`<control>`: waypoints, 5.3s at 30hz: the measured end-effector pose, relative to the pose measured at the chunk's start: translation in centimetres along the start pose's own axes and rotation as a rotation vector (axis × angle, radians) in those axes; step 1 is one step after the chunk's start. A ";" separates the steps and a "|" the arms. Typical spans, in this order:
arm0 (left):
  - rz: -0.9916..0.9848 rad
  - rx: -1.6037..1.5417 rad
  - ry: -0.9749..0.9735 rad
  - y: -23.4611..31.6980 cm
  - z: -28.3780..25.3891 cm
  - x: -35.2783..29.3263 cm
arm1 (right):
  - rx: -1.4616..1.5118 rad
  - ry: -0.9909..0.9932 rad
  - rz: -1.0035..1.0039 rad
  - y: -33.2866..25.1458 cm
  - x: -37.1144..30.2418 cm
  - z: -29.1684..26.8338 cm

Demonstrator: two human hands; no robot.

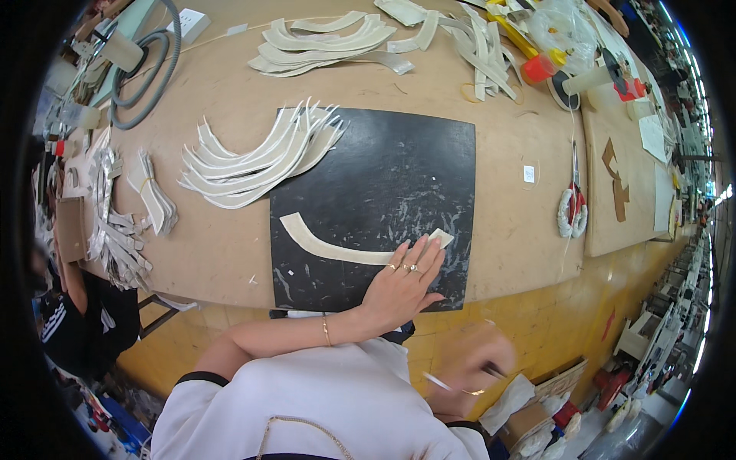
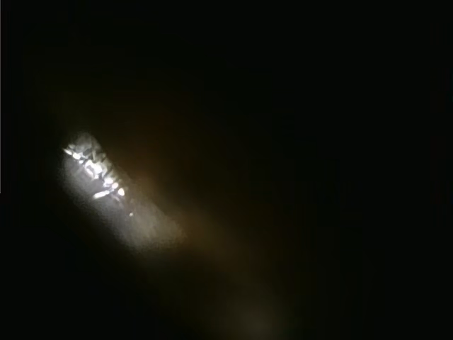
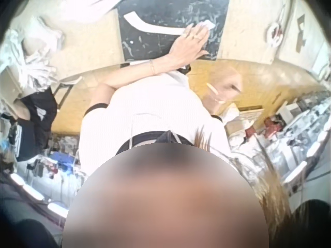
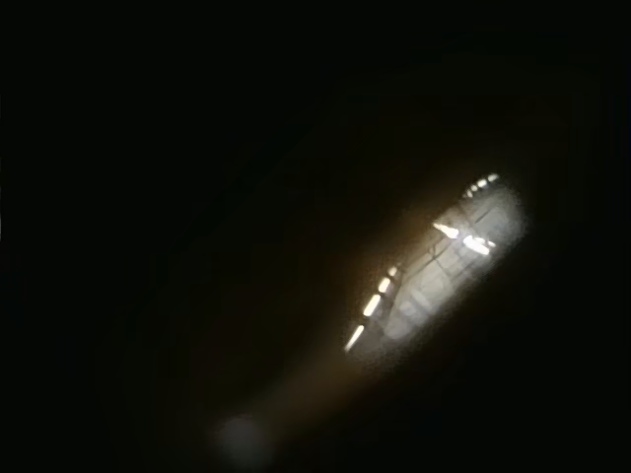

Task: The person trims curved white fabric pieces on a black cutting mat using a small blade. They repeatedly pick up pieces, align them, and trim edges, placing finished pieces aside on the table.

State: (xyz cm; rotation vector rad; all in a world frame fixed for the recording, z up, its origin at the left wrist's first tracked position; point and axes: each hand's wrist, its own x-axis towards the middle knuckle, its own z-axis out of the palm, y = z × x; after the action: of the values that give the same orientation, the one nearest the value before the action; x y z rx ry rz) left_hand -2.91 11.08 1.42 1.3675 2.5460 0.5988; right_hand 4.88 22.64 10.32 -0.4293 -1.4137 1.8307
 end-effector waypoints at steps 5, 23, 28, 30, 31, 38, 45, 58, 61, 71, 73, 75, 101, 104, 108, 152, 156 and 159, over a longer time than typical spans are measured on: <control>0.058 -0.126 -0.015 -1.2 0.2 0.1 | 0.099 -1.495 0.663 2.8 3.5 2.7; -0.278 -0.370 0.197 -7.2 -5.6 -7.5 | -0.217 -1.189 0.616 4.8 2.8 9.7; -0.557 -1.247 0.389 -7.9 -8.6 -9.9 | -0.378 -1.167 0.581 5.1 2.2 10.4; -0.652 -1.664 0.198 -9.3 -10.1 -11.5 | -0.415 -1.173 0.576 5.2 2.0 10.8; -0.647 -1.768 0.203 -9.5 -10.4 -11.7 | -0.429 -1.174 0.588 5.2 1.9 11.1; -0.677 -1.826 0.202 -10.8 -10.6 -10.8 | -0.544 -1.121 0.474 5.9 0.9 12.4; -0.607 -0.889 0.491 -12.2 -9.5 -9.0 | -0.652 -0.903 0.399 7.2 -1.0 12.1; -0.464 -0.506 0.482 -14.6 -8.1 -5.5 | -0.951 -0.923 0.214 8.6 -2.7 11.2; -0.490 -0.512 0.467 -14.6 -8.2 -5.5 | -0.984 -0.962 0.230 8.5 -2.6 11.3; -0.522 -0.636 0.388 -14.5 -9.3 -5.5 | -0.996 -0.953 0.307 8.3 -2.5 11.9; -0.533 -0.705 0.337 -14.2 -10.0 -5.8 | -1.061 -0.895 0.295 8.1 -2.3 12.2; -0.537 -0.757 0.302 -13.7 -10.8 -6.1 | -1.144 -0.842 0.231 7.7 -2.1 12.5; -0.531 -0.810 0.293 -13.7 -12.5 -7.1 | -0.622 -0.718 0.783 6.3 -1.6 12.9; -0.542 -0.670 0.304 -14.4 -11.0 -6.3 | -0.640 -0.677 0.773 7.0 -2.1 12.4; -0.496 -0.556 0.384 -14.9 -9.3 -5.3 | -0.894 -0.719 0.639 7.8 -1.8 12.3; -0.184 0.050 0.211 -14.4 -7.7 -8.9 | -1.156 -0.746 0.397 9.3 -1.6 12.9; -0.146 0.090 0.179 -13.9 -8.3 -9.8 | -1.145 -0.740 0.381 9.3 -1.7 12.9; -0.068 0.150 0.225 -13.6 -8.1 -10.3 | -1.143 -0.745 0.366 9.2 -1.7 12.8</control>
State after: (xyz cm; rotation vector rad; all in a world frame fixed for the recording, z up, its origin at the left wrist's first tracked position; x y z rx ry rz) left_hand -10.27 -6.27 2.50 1.3201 2.8566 0.5902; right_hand -5.95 12.04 5.66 -0.5996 -3.0460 1.2740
